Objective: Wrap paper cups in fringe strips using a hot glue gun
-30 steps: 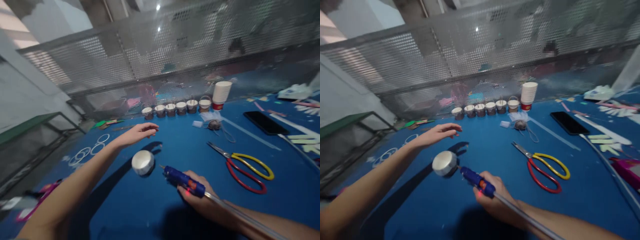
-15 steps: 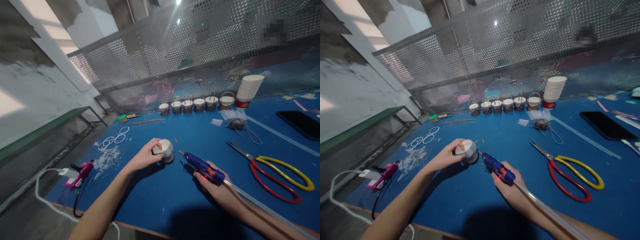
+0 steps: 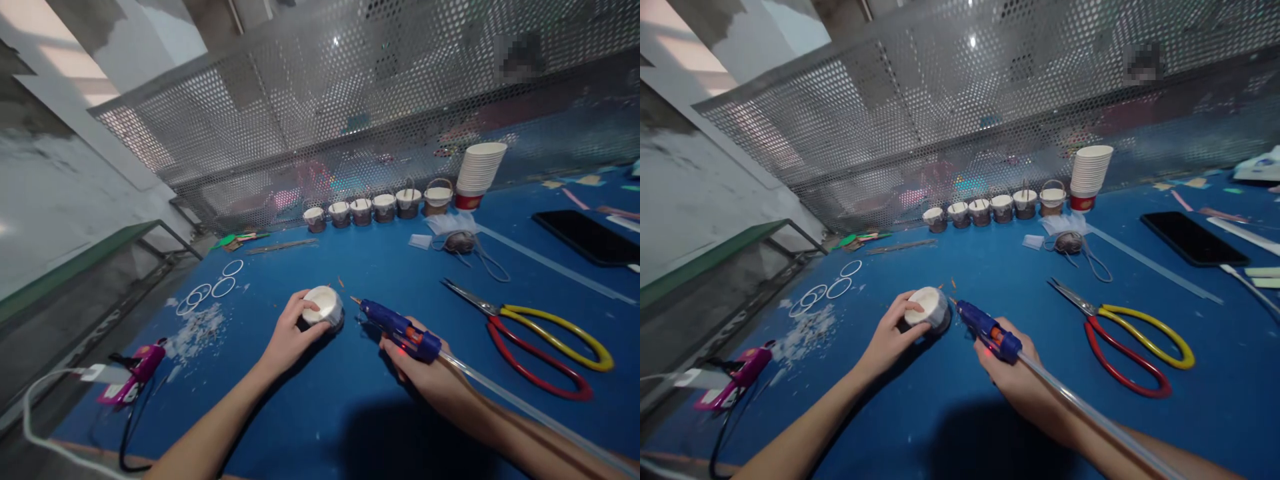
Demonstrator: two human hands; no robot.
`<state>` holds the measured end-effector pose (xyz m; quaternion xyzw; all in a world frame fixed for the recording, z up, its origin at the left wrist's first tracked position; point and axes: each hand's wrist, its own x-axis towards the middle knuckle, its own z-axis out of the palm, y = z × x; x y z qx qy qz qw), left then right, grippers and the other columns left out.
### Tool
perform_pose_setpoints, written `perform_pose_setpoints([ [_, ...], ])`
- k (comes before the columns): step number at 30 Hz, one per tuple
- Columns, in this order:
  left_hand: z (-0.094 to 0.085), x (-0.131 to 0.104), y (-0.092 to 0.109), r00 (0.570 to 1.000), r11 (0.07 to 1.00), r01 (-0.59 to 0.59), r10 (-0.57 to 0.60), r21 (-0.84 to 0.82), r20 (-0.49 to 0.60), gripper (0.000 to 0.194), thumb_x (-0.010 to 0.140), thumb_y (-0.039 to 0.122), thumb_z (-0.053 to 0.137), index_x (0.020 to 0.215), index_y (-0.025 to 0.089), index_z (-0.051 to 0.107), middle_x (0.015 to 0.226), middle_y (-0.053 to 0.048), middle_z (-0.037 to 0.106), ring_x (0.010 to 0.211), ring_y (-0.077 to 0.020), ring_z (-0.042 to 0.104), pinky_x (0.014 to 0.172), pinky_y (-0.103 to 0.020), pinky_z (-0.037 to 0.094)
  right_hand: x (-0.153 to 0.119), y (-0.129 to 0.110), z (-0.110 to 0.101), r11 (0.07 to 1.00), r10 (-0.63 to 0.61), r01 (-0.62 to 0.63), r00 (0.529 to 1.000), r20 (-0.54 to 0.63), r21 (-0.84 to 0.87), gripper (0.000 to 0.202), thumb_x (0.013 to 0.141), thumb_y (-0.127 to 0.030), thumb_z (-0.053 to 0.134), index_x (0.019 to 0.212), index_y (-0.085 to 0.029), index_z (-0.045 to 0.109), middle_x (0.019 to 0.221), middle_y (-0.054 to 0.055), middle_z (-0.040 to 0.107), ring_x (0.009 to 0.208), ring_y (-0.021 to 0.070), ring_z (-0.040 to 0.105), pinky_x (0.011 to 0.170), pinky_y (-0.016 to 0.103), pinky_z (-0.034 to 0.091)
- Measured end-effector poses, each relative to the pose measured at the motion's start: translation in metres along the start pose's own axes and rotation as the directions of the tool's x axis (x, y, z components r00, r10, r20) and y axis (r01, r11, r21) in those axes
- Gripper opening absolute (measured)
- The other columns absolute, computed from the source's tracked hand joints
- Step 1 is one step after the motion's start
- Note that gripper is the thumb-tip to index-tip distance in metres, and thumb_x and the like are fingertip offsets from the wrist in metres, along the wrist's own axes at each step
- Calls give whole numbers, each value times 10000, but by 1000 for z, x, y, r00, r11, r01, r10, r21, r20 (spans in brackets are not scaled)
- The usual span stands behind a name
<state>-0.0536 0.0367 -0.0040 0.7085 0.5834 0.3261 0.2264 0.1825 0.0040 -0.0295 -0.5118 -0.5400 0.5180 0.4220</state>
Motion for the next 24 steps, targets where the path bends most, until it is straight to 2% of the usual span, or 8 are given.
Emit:
perform_pose_setpoints([
  [4,-4,-1,-2,1000,997,16,-16,-76,9,163,740,333,619,840,219,560,1242,-82,539,1145,-249,519,972,-394,385,0,1,2,1000,-9,9,1000,-4,4,157,789,-363,575,802,-208,556,523,-63,486,437,101,456,429,208,375],
  [9,-11,0,-5,995,974,80,-67,-213,67,271,738,454,598,848,209,576,1215,-91,573,1082,-271,552,881,-391,450,1,3,3,1000,0,0,1000,-26,2,150,758,-356,576,783,-210,554,539,-51,518,442,108,474,450,222,399],
  [14,-12,0,-9,997,934,82,-81,-348,16,300,733,474,621,835,193,597,1221,-102,572,1062,-289,562,879,-420,450,1,1,2,999,-33,32,999,-20,-11,170,771,-371,575,779,-202,559,535,-49,507,437,104,460,440,220,387],
  [16,-11,0,-9,998,954,47,-57,-296,-25,266,746,449,613,798,189,596,1234,-119,562,1102,-300,546,921,-445,426,1,0,2,999,-29,29,999,-23,-19,166,773,-370,575,774,-204,563,526,-53,497,437,105,460,444,220,388],
  [18,-9,-1,-8,996,986,2,-16,-168,-85,222,751,412,616,772,193,591,1246,-125,548,1144,-301,522,960,-471,397,1,0,2,1000,-18,17,1000,-19,-19,162,770,-368,574,769,-206,561,519,-58,487,438,106,463,449,220,392],
  [21,-6,-4,-7,986,998,-50,53,22,-157,210,746,378,643,848,203,590,1299,-131,498,1212,-301,477,989,-495,380,1,1,3,1000,-10,9,1000,-17,-11,165,760,-370,580,772,-208,555,503,-66,468,429,103,445,431,215,373],
  [24,-5,-7,-5,994,992,-70,79,102,-81,332,749,396,655,1007,205,570,1360,-152,443,1279,-311,424,1016,-507,368,3,2,3,1000,-11,10,1000,-14,-18,171,761,-374,584,785,-207,556,495,-70,465,423,103,443,421,215,357],
])
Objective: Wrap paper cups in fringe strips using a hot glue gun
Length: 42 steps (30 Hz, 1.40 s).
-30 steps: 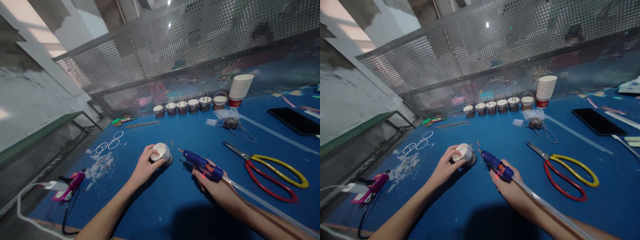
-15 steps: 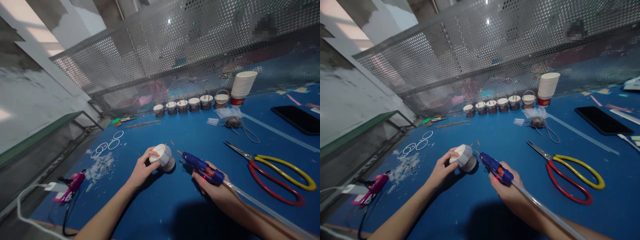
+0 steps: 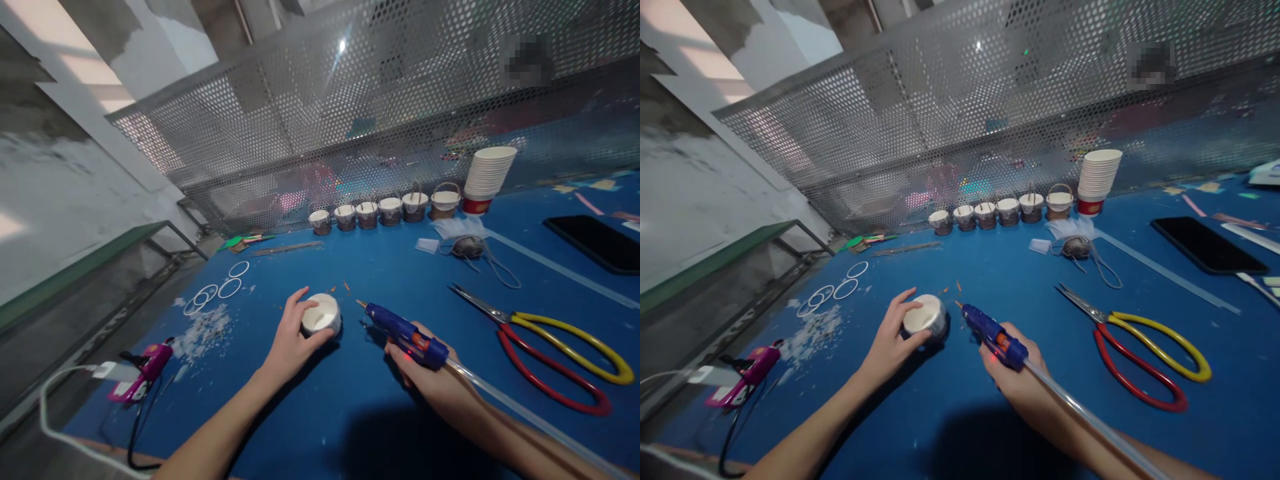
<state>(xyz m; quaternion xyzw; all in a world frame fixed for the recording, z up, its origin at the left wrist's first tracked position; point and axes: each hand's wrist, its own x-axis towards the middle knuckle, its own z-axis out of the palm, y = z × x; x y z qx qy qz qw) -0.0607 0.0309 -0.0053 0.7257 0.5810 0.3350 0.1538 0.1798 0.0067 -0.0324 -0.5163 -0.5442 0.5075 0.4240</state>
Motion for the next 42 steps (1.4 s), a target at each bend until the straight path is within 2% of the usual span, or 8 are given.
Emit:
perform_pose_setpoints([
  [6,-21,-1,0,990,1000,9,-9,4,139,443,845,437,513,1221,203,504,1450,-174,363,1331,-326,365,1053,-531,335,0,-8,-4,999,-21,20,999,-29,-37,176,774,-385,569,763,-210,560,481,-69,465,428,111,473,440,223,381],
  [12,-48,6,-11,962,977,-61,111,-203,248,360,839,266,488,1197,239,522,1495,-123,332,1365,-283,333,1068,-474,352,-2,-15,-6,998,-37,36,999,-28,-59,213,775,-422,555,751,-210,560,473,-62,487,439,128,503,473,243,421],
  [16,-50,10,-11,921,986,-98,143,-138,363,258,843,200,481,1074,228,590,1507,-113,320,1369,-275,330,1069,-466,344,1,-18,-7,997,-24,21,999,-35,-72,284,787,-478,532,743,-200,568,443,-53,486,444,142,500,480,258,416],
  [22,-33,7,2,969,993,-121,120,-9,218,171,833,279,571,987,209,599,1194,-109,572,1080,-221,566,937,-394,449,4,-22,-8,997,-16,11,998,-58,-82,341,765,-523,525,742,-189,591,433,-41,494,443,157,504,485,275,418],
  [28,-28,5,4,997,997,-69,70,-16,43,214,835,299,555,1028,216,589,933,-46,600,799,-157,580,717,-301,498,4,-27,-8,994,-31,22,996,-80,-107,332,743,-518,513,717,-195,580,441,-38,495,463,161,514,508,278,432],
  [32,-24,8,-4,991,990,-131,130,-52,-27,253,849,192,442,1051,204,594,1136,-101,586,1022,-190,578,781,-317,509,5,-26,-8,992,-24,15,997,-70,-124,334,749,-519,494,718,-196,574,438,-42,485,465,163,516,511,280,430],
  [36,-13,10,-11,978,979,-200,201,-32,57,362,852,121,381,1158,204,557,1362,-120,485,1262,-213,454,999,-420,426,5,-24,-9,990,-50,41,997,-63,-133,325,765,-508,501,716,-195,575,435,-42,488,461,163,516,520,285,428],
  [42,-3,8,-11,965,967,-253,254,-31,63,211,873,200,470,1054,198,578,1227,-118,549,1121,-202,546,956,-397,446,5,-26,-11,989,-58,47,996,-71,-142,308,777,-481,507,702,-194,587,445,-41,496,469,161,525,540,284,429],
])
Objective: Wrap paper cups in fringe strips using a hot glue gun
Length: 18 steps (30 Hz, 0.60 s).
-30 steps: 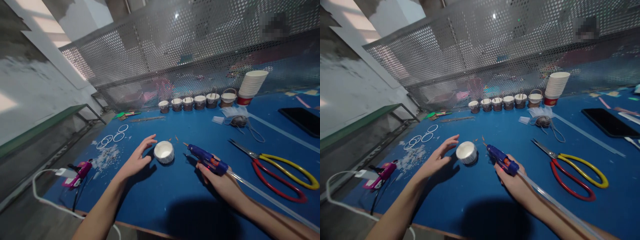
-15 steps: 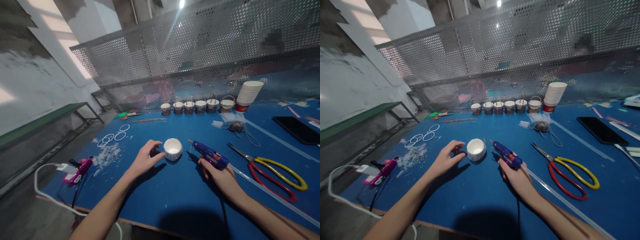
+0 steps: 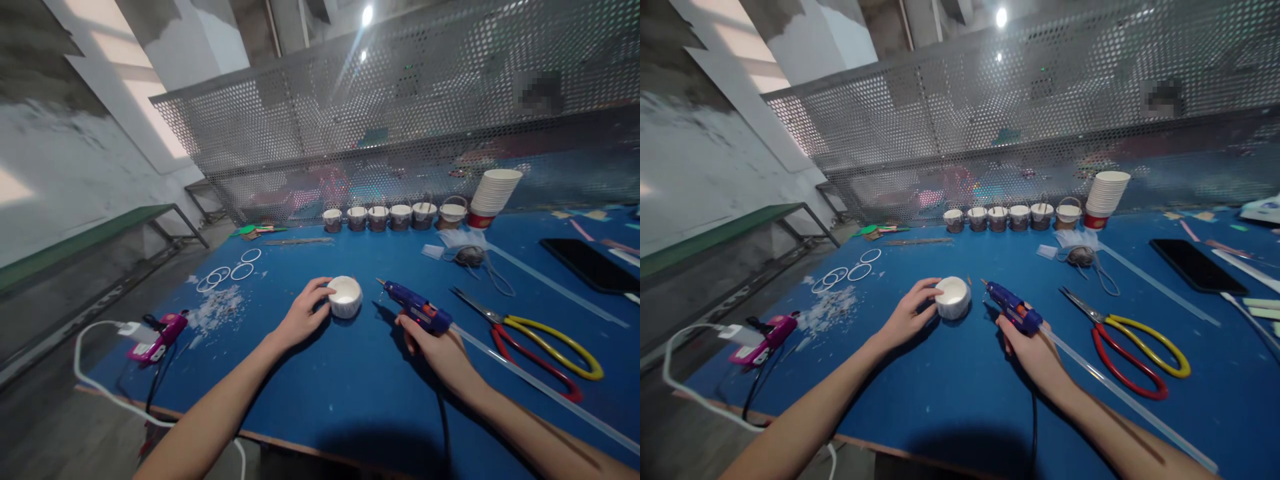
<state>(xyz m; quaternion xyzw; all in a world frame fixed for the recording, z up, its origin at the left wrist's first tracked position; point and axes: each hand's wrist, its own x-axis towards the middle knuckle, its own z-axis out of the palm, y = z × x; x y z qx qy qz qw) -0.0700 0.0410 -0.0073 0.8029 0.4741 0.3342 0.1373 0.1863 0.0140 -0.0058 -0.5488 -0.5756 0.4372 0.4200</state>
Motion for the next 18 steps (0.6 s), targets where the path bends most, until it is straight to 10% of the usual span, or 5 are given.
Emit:
perform_pose_setpoints([
  [6,-8,-2,14,996,996,77,-74,51,-58,163,847,311,561,956,201,613,744,2,541,685,-139,528,670,-280,464,1,5,1,1000,-21,21,1000,-9,-11,324,790,-492,503,722,-188,594,442,-48,489,464,158,517,524,277,408],
  [18,3,-3,6,992,989,-100,108,113,-68,235,907,226,471,1101,214,604,1264,-117,577,1173,-225,515,993,-472,411,1,3,2,998,-53,53,999,14,-20,322,809,-478,489,720,-188,599,439,-56,477,464,151,511,526,269,400],
])
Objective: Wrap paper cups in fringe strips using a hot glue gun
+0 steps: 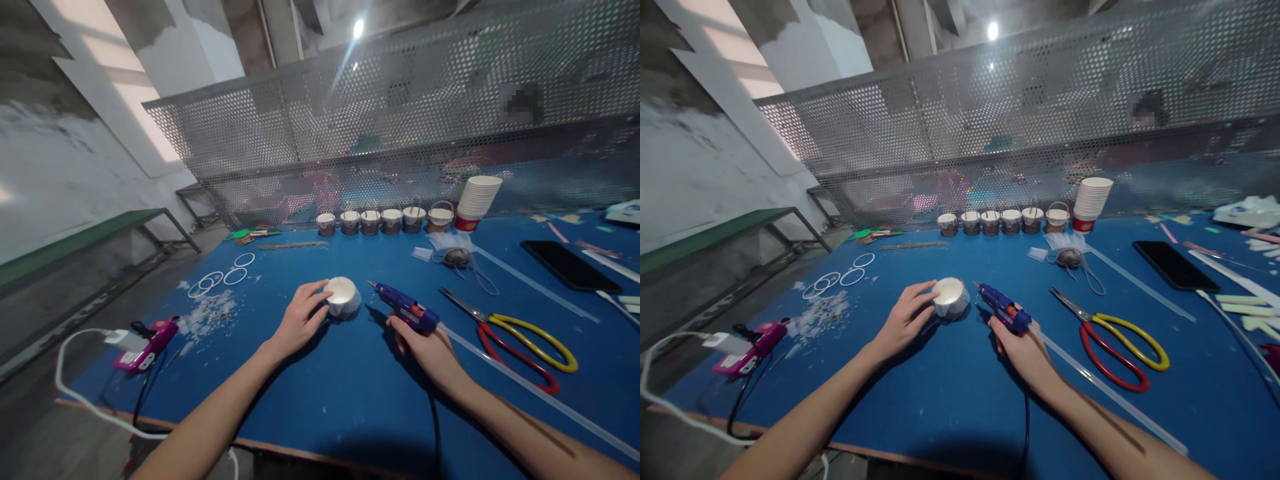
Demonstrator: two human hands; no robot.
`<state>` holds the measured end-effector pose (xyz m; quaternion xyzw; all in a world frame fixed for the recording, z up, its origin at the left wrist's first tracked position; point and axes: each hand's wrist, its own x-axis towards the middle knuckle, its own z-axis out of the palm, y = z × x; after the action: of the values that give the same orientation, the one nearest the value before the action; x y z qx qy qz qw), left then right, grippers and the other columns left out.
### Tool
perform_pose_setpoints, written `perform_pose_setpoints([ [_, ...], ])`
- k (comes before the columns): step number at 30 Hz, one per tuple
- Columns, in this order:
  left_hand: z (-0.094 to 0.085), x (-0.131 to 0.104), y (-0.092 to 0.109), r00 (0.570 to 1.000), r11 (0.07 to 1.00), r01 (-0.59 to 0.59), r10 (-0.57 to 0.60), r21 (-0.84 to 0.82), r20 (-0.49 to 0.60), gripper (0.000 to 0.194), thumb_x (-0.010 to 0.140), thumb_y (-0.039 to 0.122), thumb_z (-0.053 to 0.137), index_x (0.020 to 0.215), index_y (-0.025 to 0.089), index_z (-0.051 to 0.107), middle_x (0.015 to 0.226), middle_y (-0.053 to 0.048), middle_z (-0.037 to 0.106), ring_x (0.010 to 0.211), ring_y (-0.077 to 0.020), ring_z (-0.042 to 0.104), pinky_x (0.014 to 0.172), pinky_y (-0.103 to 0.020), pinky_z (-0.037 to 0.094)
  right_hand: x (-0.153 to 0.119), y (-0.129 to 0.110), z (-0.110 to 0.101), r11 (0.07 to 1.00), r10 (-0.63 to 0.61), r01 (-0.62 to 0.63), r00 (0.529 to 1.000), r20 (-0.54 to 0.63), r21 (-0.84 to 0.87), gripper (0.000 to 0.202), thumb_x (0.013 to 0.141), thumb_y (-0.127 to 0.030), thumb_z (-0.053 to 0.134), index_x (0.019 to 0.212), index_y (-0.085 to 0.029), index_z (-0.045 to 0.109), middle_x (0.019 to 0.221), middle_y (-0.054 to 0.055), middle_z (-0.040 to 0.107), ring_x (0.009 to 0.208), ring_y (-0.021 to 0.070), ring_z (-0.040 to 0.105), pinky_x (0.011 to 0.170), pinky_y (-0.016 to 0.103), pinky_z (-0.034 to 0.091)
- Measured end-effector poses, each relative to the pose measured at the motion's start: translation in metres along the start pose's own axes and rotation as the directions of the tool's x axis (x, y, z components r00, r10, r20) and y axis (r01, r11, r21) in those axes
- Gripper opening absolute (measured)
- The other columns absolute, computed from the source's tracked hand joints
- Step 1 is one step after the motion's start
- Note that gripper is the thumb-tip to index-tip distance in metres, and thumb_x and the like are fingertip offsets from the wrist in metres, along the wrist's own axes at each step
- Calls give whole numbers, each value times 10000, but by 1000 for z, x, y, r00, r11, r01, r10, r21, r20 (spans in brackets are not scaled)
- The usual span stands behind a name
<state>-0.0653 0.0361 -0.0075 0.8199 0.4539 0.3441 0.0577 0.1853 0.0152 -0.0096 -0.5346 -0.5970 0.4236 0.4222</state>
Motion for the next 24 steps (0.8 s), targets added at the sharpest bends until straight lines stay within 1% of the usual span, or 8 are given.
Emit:
perform_pose_setpoints([
  [4,4,2,6,1000,998,4,-5,-63,-24,133,862,226,533,931,200,644,1144,-116,650,1171,-250,524,1003,-492,397,-1,-1,0,1000,13,-13,1000,-6,12,300,800,-469,496,715,-194,579,443,-58,474,458,148,497,519,271,392],
  [9,3,3,15,973,959,186,-210,-214,-93,72,785,252,582,746,213,628,862,-61,688,1040,-246,592,966,-451,426,-3,-5,1,998,29,-28,999,-13,58,286,772,-473,513,719,-196,562,441,-62,466,449,148,490,498,268,395],
  [11,2,3,20,956,946,241,-270,-216,-115,114,809,279,548,765,200,619,881,-67,680,939,-224,622,849,-393,493,-4,-6,2,997,16,-15,1000,-11,77,272,772,-458,515,710,-197,559,440,-64,457,448,145,487,492,263,398],
  [13,1,2,26,929,912,324,-357,-252,-99,159,828,313,532,790,181,612,839,-58,672,739,-176,633,666,-310,518,-5,-5,3,996,-1,2,1000,-11,85,249,780,-436,520,709,-200,556,446,-66,454,449,140,479,489,258,399],
  [15,1,2,34,874,818,439,-484,-372,-31,182,814,343,561,785,170,606,707,-15,635,566,-126,583,549,-256,485,-8,-3,5,996,-12,13,1000,-11,87,227,790,-417,530,720,-202,547,463,-69,453,451,132,469,486,251,399],
  [18,1,3,45,772,581,551,-628,-599,101,197,752,354,636,740,163,586,651,18,589,526,-108,572,547,-246,478,-12,0,8,994,-37,39,999,-18,100,203,804,-402,549,757,-205,545,499,-72,458,457,122,459,481,242,395],
  [21,2,3,52,726,431,569,-663,-700,182,211,709,339,683,720,161,568,666,16,596,539,-118,602,574,-257,483,-14,0,12,991,-57,64,996,-65,120,203,810,-406,573,783,-205,557,537,-62,485,477,121,469,492,241,402],
  [24,4,1,56,711,340,581,-655,-740,257,199,689,299,697,720,165,554,673,16,604,570,-133,627,612,-269,487,-13,0,16,983,-35,51,995,-90,178,208,815,-407,587,843,-202,570,596,-33,556,512,137,524,515,251,432],
])
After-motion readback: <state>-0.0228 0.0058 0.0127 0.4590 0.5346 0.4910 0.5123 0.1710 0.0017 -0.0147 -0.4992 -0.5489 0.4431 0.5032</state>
